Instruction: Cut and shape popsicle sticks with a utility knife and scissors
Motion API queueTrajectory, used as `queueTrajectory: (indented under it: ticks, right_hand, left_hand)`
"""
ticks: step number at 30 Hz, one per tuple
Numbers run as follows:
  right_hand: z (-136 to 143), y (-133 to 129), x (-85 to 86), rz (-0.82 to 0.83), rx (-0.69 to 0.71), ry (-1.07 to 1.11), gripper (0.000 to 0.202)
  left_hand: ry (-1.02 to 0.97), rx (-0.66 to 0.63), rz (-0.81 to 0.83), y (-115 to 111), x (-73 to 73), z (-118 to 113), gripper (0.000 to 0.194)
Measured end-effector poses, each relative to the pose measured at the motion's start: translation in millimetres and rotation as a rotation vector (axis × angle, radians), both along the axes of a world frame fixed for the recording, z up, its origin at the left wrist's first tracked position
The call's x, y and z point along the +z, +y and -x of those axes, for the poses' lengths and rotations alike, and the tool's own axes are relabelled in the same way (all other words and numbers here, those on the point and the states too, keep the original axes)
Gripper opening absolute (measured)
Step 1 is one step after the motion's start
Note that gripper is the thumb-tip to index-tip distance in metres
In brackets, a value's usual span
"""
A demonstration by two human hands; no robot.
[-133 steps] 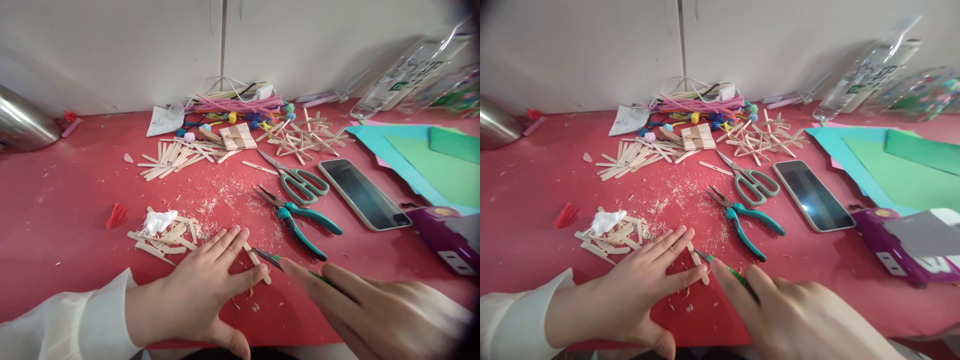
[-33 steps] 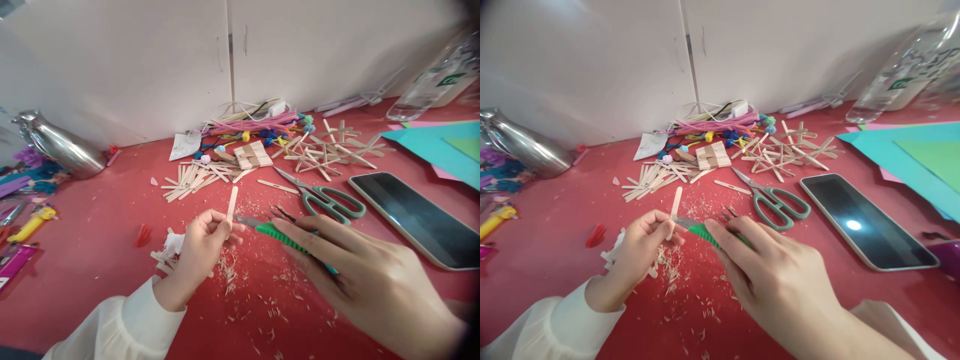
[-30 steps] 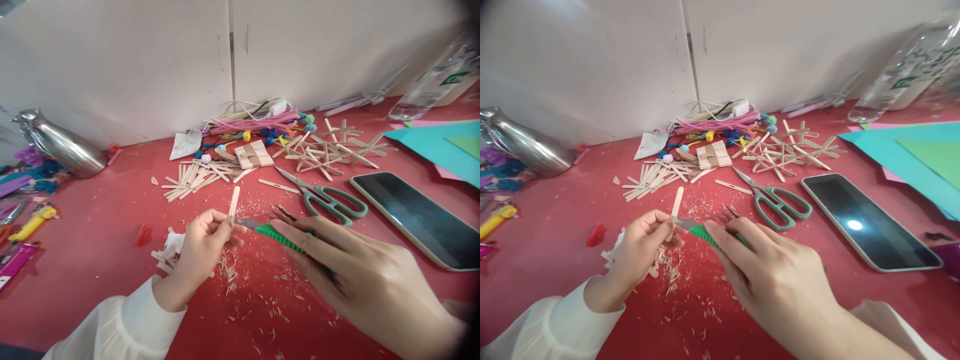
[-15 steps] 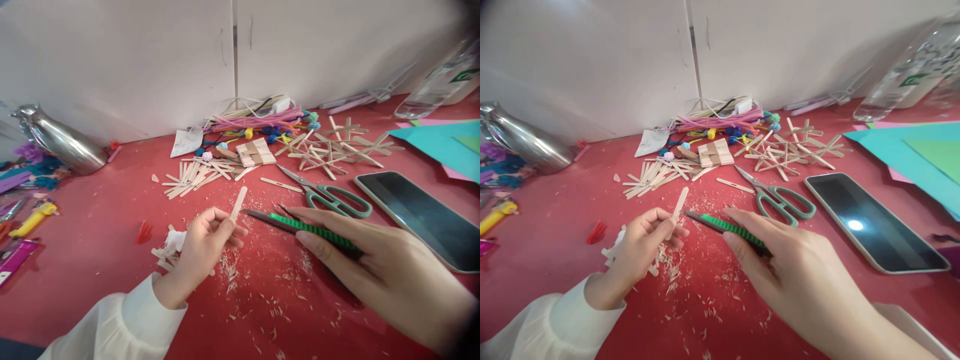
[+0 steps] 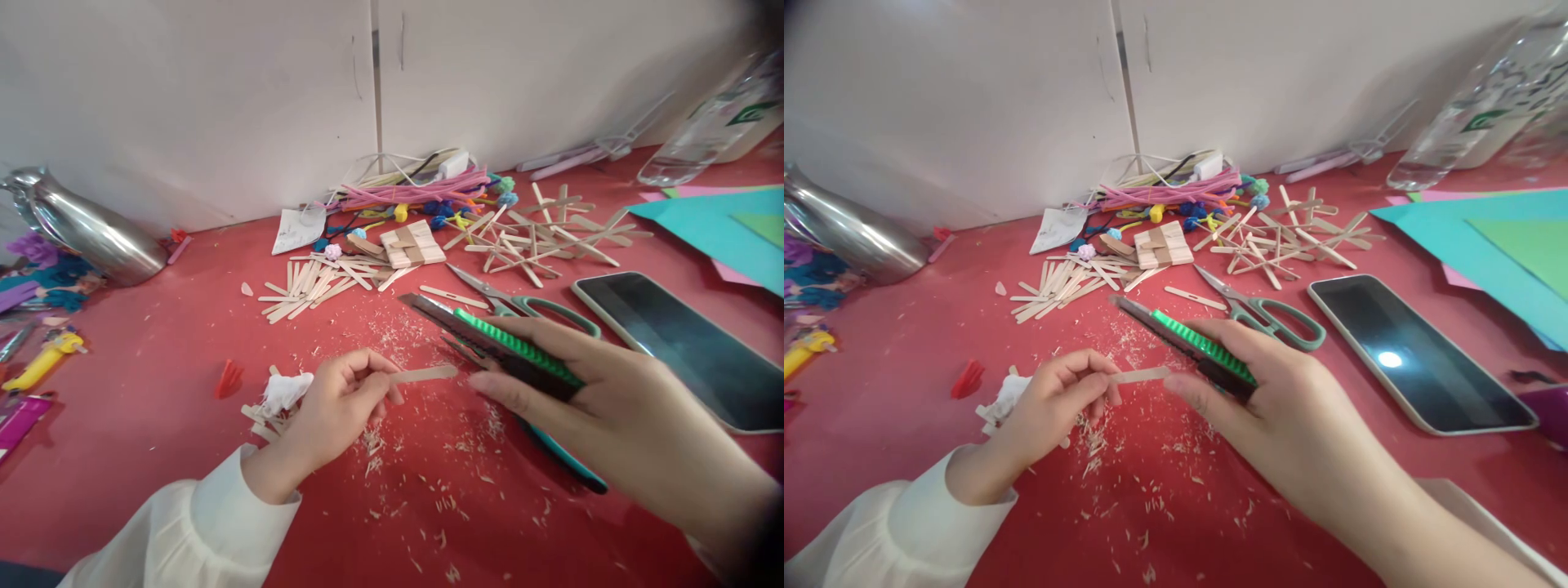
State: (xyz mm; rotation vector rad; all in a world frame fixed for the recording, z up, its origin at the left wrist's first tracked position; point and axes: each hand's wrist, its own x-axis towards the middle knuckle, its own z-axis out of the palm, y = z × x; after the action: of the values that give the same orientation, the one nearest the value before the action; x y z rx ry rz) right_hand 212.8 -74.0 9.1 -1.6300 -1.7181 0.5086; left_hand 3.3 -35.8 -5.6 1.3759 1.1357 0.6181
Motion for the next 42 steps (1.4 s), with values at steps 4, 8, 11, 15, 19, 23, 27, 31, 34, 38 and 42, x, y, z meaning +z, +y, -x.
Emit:
queueTrajectory:
  ticks: [4,8,11,15,19,23,27,31,34,38,42]
  right_hand:
    - [6,5,-0.7,0.271,0.081,0.164,0.026]
    - [5,9,-2.9,0.407,0.069,0.307,0.022]
    - [4,10,-3.0,0.476,0.054,0.381,0.019]
    - [3,11,-4.7,0.532,0.047,0.443,0.019]
    - [4,12,-8.0,0.521,0.045,0.463,0.021]
    - [3,12,-8.8,0.509,0.035,0.456,0.022]
    - [3,11,-7.1,0.496,0.049,0.427,0.022]
    - [7,9,-5.0,0.442,0.091,0.342,0.020]
    - [8,8,-4.4,0.352,0.107,0.255,0.019]
    - [2,7,-0.3,0.251,0.105,0.184,0.023]
    - [-4,5,5.9,0.243,0.060,0.369,0.044]
  left_hand:
    - [-0.017,-0.102,-0.008,-3,-1.1,1,0.010]
    - [-0.006,-0.177,-0.061,-7,-0.1,2,0.011]
    - [0.012,-0.187,-0.141,-9,0.1,2,0.010]
    - [0.086,-0.157,-0.283,-11,-1.3,2,0.010]
    - [0.217,-0.109,-0.471,-11,-2.3,2,0.009]
    - [0.252,-0.100,-0.577,-10,-0.2,1,0.008]
    - [0.253,-0.099,-0.629,-9,3.2,0,0.008]
    - [0.320,-0.143,-0.573,-5,6.0,4,0.010]
    - [0.394,-0.230,-0.538,0,6.0,8,0.012]
    - [0.454,-0.348,-0.586,2,2.9,10,0.012]
    - [0.474,-0.438,-0.673,-1,0.6,8,0.014]
